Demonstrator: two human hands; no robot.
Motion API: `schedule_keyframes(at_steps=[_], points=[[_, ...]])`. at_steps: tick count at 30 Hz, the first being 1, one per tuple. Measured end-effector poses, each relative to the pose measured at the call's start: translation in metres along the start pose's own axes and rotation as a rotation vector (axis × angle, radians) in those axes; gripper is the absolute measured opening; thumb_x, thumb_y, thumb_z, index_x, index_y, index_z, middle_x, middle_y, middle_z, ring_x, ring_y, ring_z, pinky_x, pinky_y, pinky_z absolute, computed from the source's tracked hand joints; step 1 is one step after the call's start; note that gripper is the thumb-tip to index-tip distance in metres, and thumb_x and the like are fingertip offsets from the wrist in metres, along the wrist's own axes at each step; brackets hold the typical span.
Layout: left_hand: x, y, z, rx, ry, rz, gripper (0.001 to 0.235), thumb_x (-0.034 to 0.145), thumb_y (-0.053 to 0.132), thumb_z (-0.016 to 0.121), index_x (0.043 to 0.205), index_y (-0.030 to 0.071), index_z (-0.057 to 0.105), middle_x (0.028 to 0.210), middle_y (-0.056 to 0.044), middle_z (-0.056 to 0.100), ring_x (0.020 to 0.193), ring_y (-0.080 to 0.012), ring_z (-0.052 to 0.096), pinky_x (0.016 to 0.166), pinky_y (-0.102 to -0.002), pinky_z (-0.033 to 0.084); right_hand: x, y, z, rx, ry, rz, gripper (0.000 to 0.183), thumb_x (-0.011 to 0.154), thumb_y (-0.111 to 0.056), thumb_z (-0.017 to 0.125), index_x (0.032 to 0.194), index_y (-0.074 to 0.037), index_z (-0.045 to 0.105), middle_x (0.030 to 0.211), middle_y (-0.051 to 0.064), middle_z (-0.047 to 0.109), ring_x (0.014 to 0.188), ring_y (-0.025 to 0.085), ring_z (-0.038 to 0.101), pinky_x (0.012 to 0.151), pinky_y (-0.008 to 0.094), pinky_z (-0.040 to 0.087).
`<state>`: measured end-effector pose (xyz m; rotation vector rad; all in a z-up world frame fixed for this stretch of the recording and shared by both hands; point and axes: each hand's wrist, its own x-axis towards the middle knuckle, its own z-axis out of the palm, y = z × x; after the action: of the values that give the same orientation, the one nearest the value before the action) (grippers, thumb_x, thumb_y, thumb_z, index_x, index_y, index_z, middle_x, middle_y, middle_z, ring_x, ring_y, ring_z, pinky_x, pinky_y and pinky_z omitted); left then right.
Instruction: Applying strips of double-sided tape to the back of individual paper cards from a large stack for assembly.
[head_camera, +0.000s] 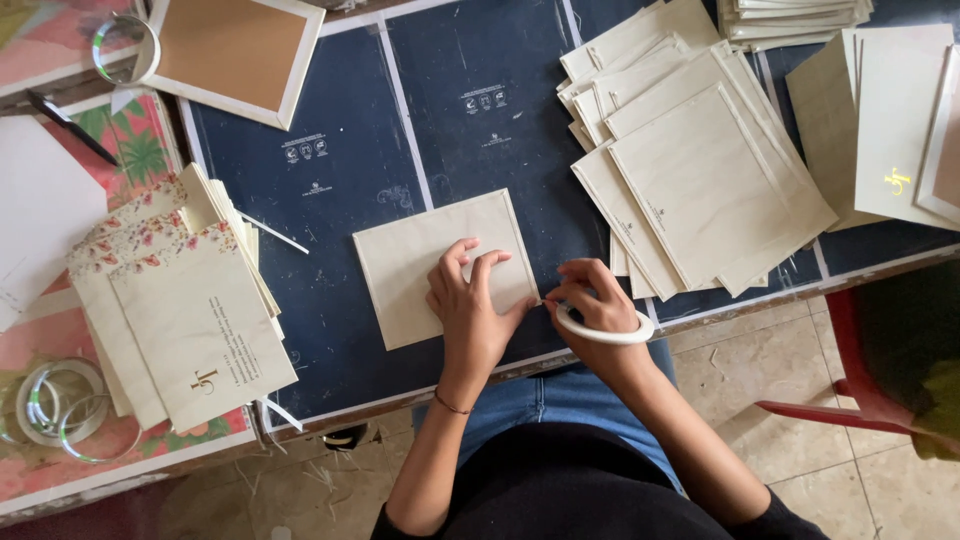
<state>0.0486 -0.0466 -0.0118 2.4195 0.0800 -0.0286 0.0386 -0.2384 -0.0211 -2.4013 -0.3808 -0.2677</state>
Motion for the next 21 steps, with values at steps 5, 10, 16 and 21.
schedule_keyframes(at_steps=[5,10,16,21], points=[[0.003,-0.005,0.003,0.052,-0.042,-0.009,0.075,0.074,0.037,0.102,0.136,0.028,0.061,0.155,-0.006,0.035,0.138,-0.0374,0.035,0.107,-0.065,0.037,-0.016,-0.005,0.004,-0.015,0.138,-0.178,0.007,0.092,-0.007,0.080,0.085,-0.008,0.077,0.108,0.009,0.068,0.093,0.029,0.076,0.085,0.038,0.064],[-0.007,0.006,-0.006,0.182,-0.009,0.127,0.083,0.077,0.035,0.099,0.150,0.026,0.060,0.171,-0.022,0.028,0.157,-0.0572,0.014,0.110,-0.087,0.013,-0.051,-0.021,-0.020,0.057,0.147,-0.171,0.002,0.091,-0.013,0.080,0.091,-0.015,0.080,0.100,0.004,0.073,0.085,0.026,0.074,0.080,0.037,0.062],[-0.060,-0.015,-0.004,0.331,-0.178,0.467,0.105,0.087,0.088,0.060,0.173,0.035,0.032,0.184,-0.010,0.008,0.165,-0.0515,-0.003,0.119,-0.085,-0.001,-0.082,-0.015,-0.047,0.314,-0.276,0.675,0.024,0.096,-0.033,0.077,0.107,-0.019,0.062,0.087,0.000,0.094,0.089,0.010,0.092,0.079,0.025,0.058],[-0.084,-0.006,-0.041,-0.157,-0.638,0.620,0.111,0.086,0.075,0.058,0.173,0.015,0.026,0.181,-0.007,0.028,0.169,-0.0427,0.005,0.126,-0.075,-0.011,-0.096,-0.011,-0.030,0.990,-0.019,0.838,0.035,0.094,0.002,0.078,0.110,-0.010,0.050,0.092,0.018,0.081,0.076,0.018,0.070,0.070,0.035,0.062]])
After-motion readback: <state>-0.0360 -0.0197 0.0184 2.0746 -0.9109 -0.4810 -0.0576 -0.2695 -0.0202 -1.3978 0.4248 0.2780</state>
